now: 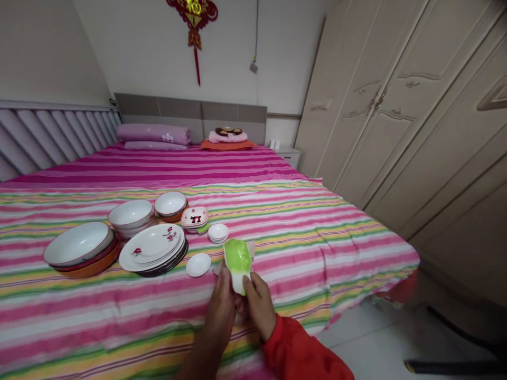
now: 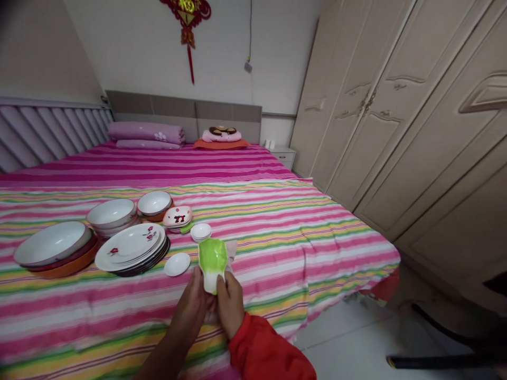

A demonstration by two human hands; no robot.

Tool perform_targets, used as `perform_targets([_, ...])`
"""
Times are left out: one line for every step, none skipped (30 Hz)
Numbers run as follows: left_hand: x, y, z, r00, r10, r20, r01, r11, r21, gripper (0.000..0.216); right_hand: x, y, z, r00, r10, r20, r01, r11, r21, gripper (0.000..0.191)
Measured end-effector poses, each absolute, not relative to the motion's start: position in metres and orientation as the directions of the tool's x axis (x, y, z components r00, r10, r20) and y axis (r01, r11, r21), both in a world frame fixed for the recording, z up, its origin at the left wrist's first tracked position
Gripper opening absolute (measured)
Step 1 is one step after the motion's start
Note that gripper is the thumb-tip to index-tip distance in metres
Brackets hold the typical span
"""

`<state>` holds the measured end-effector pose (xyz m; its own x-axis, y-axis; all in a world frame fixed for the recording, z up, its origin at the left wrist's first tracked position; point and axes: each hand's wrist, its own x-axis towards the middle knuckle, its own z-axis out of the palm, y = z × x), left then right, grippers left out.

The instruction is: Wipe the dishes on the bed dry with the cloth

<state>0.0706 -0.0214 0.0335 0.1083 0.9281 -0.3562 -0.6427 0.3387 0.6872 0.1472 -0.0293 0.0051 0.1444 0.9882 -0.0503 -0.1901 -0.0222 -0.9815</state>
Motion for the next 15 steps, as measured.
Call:
perform_targets([0.070,-0.019,0.032,0.118,0.940,-0.320,-0.617,0.322,0.718,0.054,0.155,-0.025,0.005,0.119,0.987,-0.108,-0.269,-0.073,-0.960,0.039])
perform_targets([0.068,-0.017,0.031,0.126,0.952,-0.280,-0.593,0.299,0.748,0.054,0.164,-0.020,0.006,0.108,0.984,-0.145,-0.329,-0.102,-0.939,0.041])
perform_targets([0.065,-0.016,0.030,0.126,0.960,-0.249,-0.570,0.276,0.774,0.053,0.176,-0.014,0.007,0.119,0.980,-0.158,-0.365,-0.105,-0.925,0.043])
perform_targets([0.061,-0.014,0.029,0.147,0.968,-0.205,-0.536,0.253,0.806,0.053,0.190,-0.007,0.008,0.155,0.977,-0.149,-0.370,-0.082,-0.925,0.044])
perform_targets([0.055,-0.012,0.028,0.163,0.969,-0.185,-0.482,0.242,0.842,0.051,0.207,0.000,0.010,0.196,0.972,-0.128,-0.358,-0.051,-0.932,0.045])
perform_targets([0.048,-0.011,0.027,0.144,0.975,-0.171,-0.422,0.216,0.881,0.050,0.225,0.008,0.011,0.225,0.969,-0.104,-0.332,-0.024,-0.943,0.045])
perform_targets([0.039,-0.010,0.025,0.109,0.981,-0.162,-0.352,0.191,0.916,0.049,0.245,0.016,0.013,0.269,0.960,-0.080,-0.294,0.002,-0.956,0.045])
perform_targets([0.031,-0.008,0.023,0.063,0.984,-0.165,-0.292,0.176,0.940,0.048,0.266,0.024,0.015,0.329,0.943,-0.050,-0.235,0.030,-0.972,0.043])
perform_targets([0.022,-0.007,0.021,0.010,0.987,-0.163,-0.244,0.161,0.956,0.048,0.288,0.031,0.016,0.380,0.925,-0.023,-0.148,0.036,-0.988,0.041])
perform_targets([0.013,-0.006,0.019,-0.042,0.984,-0.173,-0.216,0.160,0.963,0.049,0.310,0.038,0.018,0.428,0.904,0.004,-0.034,0.020,-0.999,0.037])
perform_targets([0.004,-0.005,0.017,-0.097,0.977,-0.189,-0.193,0.167,0.967,0.050,0.330,0.044,0.020,0.456,0.890,0.010,0.008,0.008,-1.000,0.033])
perform_targets([-0.004,-0.004,0.015,-0.152,0.967,-0.207,-0.178,0.179,0.968,0.050,0.350,0.050,0.022,0.475,0.880,0.011,0.036,-0.007,-0.999,0.028])
perform_targets([-0.011,-0.002,0.014,-0.201,0.957,-0.211,-0.167,0.179,0.970,0.050,0.369,0.055,0.023,0.498,0.867,0.012,0.068,-0.025,-0.997,0.023])
perform_targets([-0.017,-0.001,0.013,-0.248,0.946,-0.210,-0.157,0.175,0.972,0.050,0.386,0.060,0.025,0.522,0.853,0.019,0.103,-0.041,-0.994,0.020])
perform_targets([-0.021,0.000,0.013,-0.292,0.933,-0.211,-0.153,0.173,0.973,0.050,0.401,0.064,0.026,0.548,0.836,0.032,0.143,-0.056,-0.988,0.018])
